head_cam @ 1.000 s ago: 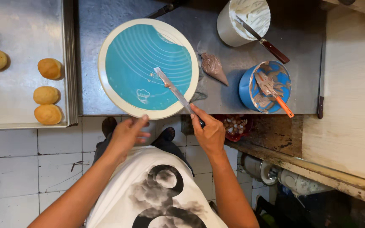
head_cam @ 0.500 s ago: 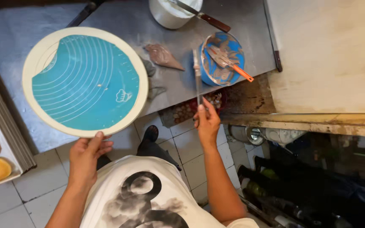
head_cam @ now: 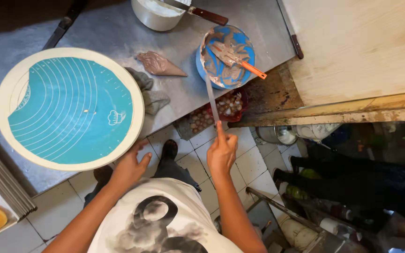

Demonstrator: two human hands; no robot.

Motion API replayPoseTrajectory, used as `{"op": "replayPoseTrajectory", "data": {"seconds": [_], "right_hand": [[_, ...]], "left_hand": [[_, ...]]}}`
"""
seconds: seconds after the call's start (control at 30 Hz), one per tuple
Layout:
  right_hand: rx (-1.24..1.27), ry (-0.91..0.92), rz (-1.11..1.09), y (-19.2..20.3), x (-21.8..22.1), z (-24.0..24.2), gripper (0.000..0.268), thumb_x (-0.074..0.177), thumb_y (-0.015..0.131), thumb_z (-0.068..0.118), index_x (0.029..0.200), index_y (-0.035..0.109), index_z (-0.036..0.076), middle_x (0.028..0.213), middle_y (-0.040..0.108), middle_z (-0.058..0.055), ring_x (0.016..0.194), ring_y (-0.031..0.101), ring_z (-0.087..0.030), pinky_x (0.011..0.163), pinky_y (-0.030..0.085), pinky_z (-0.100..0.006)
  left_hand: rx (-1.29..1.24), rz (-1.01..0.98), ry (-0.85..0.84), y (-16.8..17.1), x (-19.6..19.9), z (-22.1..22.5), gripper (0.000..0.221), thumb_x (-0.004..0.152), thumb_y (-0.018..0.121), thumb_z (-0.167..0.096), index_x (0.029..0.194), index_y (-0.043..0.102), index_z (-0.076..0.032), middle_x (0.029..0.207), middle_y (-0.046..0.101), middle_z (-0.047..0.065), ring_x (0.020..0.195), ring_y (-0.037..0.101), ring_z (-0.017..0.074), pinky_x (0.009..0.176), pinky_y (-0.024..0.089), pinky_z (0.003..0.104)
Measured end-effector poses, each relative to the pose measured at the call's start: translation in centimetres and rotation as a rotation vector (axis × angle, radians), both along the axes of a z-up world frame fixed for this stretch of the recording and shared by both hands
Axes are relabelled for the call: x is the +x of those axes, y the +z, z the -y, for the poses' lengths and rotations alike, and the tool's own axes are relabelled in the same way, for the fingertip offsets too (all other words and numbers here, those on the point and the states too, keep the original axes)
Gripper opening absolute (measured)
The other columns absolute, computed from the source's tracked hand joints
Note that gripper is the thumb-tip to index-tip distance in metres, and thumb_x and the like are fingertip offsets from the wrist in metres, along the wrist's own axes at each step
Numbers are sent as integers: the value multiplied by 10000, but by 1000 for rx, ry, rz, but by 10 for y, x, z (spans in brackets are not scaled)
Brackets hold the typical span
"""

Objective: The person frosts a heart-shaped cake by applying white frosting with a spatula and spreading it across the top and sides.

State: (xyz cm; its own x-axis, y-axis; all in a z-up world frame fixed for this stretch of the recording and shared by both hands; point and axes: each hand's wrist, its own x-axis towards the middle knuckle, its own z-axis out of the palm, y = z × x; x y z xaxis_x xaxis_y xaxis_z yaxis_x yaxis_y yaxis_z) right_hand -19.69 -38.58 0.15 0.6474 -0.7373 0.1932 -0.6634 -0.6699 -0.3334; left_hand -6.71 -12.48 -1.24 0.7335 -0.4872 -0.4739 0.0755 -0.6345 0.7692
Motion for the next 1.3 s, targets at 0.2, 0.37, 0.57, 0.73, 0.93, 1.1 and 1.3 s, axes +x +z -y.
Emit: {"op": "replayPoseTrajectory", "data": {"seconds": [0.2, 0.37, 0.57, 0.73, 0.93, 1.1, 1.3], "right_hand": [[351, -1, 209, 46, -7, -2, 430, 1033, 577, 94, 1441, 672, 193, 1020, 646, -165, 872, 686, -385, 738, 579, -477], [704, 0, 494, -8, 43, 31, 266, 1059, 563, 156, 1275, 656, 32, 799, 728, -154, 499, 651, -181, 386, 552, -282], [529, 133, 366, -50, 77, 43, 253, 971, 685, 157, 1216, 699, 96, 845, 772, -125, 635, 720, -243, 545, 575, -356], [360, 239, 292, -83, 113, 60, 345, 890, 757, 119, 1234, 738, 100, 989, 778, -197, 898, 754, -395, 741, 611, -465], [281, 519, 458, -46, 141, 53, 467, 860, 756, 9, 1321, 694, 45, 1228, 653, -215, 1015, 716, -413, 826, 643, -425], [480, 866, 284, -60, 151, 3, 386, 857, 801, 107, 1231, 795, 198, 1007, 714, -86, 865, 746, -298, 712, 624, -369], [147, 1000, 180, -160, 214, 1, 281, 816, 860, 359, 1070, 749, 316, 928, 631, 70, 840, 703, -176, 781, 591, -343]], "left_hand": [[-195, 718, -134, -58, 41, 93, 631, 989, 645, -189, 1583, 466, -74, 1714, 203, 243, 1546, 124, 550, 1242, 222, 621], [72, 904, -82, -85, 70, 112, 572, 1104, 519, -310, 1646, 403, -169, 1680, 242, 214, 1538, 230, 478, 1230, 254, 634], [-828, -440, 616, -55, 67, 102, 745, 1045, 574, -419, 1688, 251, -227, 1751, 169, 75, 1571, 268, 236, 1282, 261, 313], [-1078, -1071, 1316, 15, 62, 93, 640, 979, 739, -425, 1513, 438, -240, 1540, 411, -23, 1410, 469, 110, 1226, 400, 289], [-1200, -601, 1002, 8, 46, 81, 492, 966, 603, -271, 1439, 504, -179, 1403, 563, 105, 1306, 548, 249, 1170, 453, 439], [57, 848, -1, -58, -25, 65, 703, 944, 592, -218, 1607, 384, -324, 1644, 358, 129, 1448, 391, 420, 1114, 294, 628], [226, -174, 615, -176, -177, -65, 508, 854, 739, -513, 1319, 692, -315, 1238, 754, 110, 1229, 687, 312, 1021, 546, 473]]}}
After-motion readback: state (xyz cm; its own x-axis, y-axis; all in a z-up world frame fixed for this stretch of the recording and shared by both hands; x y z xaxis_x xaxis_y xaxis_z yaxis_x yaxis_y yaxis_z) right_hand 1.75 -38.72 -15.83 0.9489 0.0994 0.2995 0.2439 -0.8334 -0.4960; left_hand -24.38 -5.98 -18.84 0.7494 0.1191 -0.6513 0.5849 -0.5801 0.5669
